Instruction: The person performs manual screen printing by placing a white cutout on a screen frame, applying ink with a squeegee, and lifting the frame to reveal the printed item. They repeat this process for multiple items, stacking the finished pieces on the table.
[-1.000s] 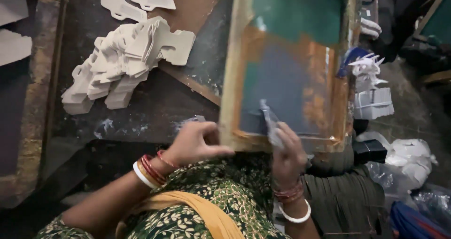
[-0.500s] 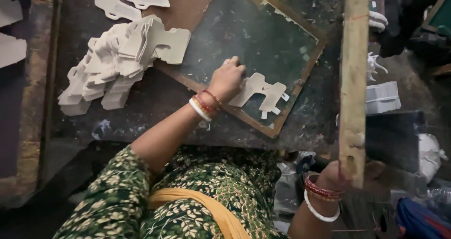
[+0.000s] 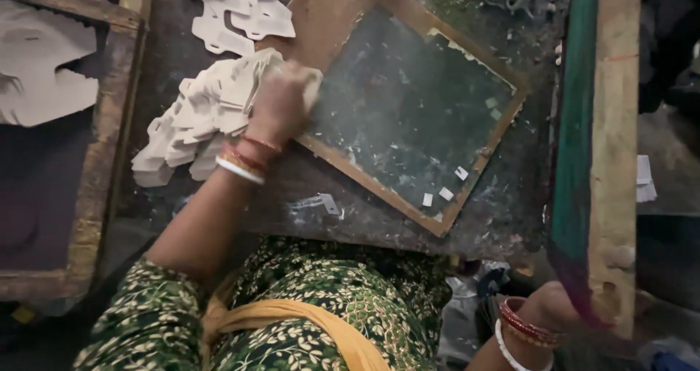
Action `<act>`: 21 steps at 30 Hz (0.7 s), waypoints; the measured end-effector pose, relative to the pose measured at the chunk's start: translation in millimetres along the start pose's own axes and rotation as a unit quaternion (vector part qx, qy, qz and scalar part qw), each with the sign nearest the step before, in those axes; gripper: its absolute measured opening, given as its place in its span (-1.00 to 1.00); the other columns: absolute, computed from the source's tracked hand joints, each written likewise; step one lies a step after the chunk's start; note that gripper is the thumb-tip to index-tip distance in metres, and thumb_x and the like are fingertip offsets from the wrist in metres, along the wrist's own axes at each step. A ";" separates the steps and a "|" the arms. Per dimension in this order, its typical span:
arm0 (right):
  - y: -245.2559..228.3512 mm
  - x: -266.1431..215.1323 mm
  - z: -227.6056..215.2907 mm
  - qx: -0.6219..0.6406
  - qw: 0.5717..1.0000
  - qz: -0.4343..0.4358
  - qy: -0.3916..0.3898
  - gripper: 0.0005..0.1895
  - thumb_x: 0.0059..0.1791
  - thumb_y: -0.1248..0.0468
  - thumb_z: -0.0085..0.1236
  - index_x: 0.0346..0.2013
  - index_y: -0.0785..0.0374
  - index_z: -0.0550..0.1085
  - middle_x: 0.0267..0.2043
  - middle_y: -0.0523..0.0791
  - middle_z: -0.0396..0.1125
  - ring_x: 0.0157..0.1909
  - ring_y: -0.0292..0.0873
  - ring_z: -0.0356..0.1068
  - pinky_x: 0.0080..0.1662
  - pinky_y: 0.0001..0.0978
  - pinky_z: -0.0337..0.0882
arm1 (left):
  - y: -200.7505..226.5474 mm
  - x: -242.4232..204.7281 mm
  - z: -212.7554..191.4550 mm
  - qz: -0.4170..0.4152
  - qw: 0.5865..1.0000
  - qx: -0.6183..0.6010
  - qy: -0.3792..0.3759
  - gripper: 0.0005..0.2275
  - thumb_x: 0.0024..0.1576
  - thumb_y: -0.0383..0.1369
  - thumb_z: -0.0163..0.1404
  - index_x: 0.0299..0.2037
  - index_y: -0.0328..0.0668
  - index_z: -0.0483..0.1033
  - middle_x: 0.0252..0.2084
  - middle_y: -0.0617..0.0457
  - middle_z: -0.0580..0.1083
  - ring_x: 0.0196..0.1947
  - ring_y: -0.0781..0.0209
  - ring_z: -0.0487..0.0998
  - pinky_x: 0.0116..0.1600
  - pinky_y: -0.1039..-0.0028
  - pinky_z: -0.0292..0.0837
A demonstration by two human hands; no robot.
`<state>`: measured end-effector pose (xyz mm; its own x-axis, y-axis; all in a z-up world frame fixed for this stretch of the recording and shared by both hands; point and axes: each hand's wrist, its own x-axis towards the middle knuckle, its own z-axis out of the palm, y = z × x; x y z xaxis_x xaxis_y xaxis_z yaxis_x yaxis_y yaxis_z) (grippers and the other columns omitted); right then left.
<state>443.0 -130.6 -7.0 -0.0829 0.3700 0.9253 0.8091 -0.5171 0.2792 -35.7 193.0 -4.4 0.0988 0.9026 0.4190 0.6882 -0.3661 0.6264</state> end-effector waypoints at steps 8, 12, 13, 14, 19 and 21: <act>18.7 -22.5 21.5 0.040 0.996 -0.057 0.051 -0.60 0.22 0.48 0.20 0.25 0.60 0.23 0.26 0.25 0.32 0.22 0.33 0.42 0.24 0.23 0.47 | -1.1 -29.3 4.6 0.025 0.978 0.137 -0.156 -0.87 0.09 -0.37 0.08 -0.41 -0.26 0.60 -0.28 -0.19 0.53 -0.22 -0.23 0.59 -0.06 0.07 0.49; 9.4 -7.4 13.8 0.030 1.000 -0.002 0.009 -0.53 0.19 0.45 0.17 0.32 0.60 0.22 0.24 0.28 0.29 0.18 0.34 0.43 0.22 0.18 0.48 | 46.4 -68.8 38.4 0.074 0.962 0.172 -0.199 -0.89 0.15 -0.38 0.04 -0.33 -0.26 0.56 -0.30 -0.16 0.53 -0.26 -0.15 0.60 -0.13 0.09 0.47; 11.2 -6.4 14.3 0.038 0.998 -0.034 0.029 -0.49 0.24 0.46 0.25 0.34 0.60 0.17 0.26 0.26 0.28 0.19 0.32 0.43 0.23 0.17 0.49 | 59.2 -84.1 54.4 0.122 0.937 0.212 -0.250 -0.92 0.11 -0.40 0.02 -0.32 -0.21 0.55 -0.27 -0.11 0.55 -0.21 -0.07 0.61 -0.06 0.11 0.47; 8.6 -7.0 11.5 0.031 0.999 -0.034 0.026 -0.49 0.24 0.46 0.25 0.34 0.60 0.17 0.26 0.26 0.28 0.19 0.32 0.43 0.23 0.17 0.49 | 66.2 -94.8 72.1 0.127 0.936 0.207 -0.253 -0.92 0.11 -0.40 0.02 -0.32 -0.21 0.55 -0.27 -0.11 0.55 -0.21 -0.07 0.61 -0.06 0.11 0.47; 5.5 -27.0 11.2 0.089 0.990 0.104 -0.037 -0.50 0.24 0.37 0.19 0.35 0.61 0.22 0.33 0.28 0.25 0.30 0.32 0.42 0.27 0.16 0.52 | 107.1 -110.5 142.8 0.272 0.937 -0.030 -0.215 -0.67 -0.03 -0.47 -0.02 -0.04 -0.26 0.59 0.17 -0.11 0.47 0.27 -0.08 0.43 0.20 0.24 0.40; 6.2 -23.1 10.7 0.068 0.994 0.090 -0.015 -0.51 0.24 0.37 0.23 0.33 0.57 0.24 0.33 0.24 0.25 0.30 0.28 0.40 0.27 0.16 0.51 | 118.4 -98.7 161.3 0.281 0.933 -0.038 -0.223 -0.66 -0.02 -0.47 -0.02 -0.01 -0.24 0.60 0.20 -0.10 0.46 0.29 -0.06 0.40 0.22 0.24 0.39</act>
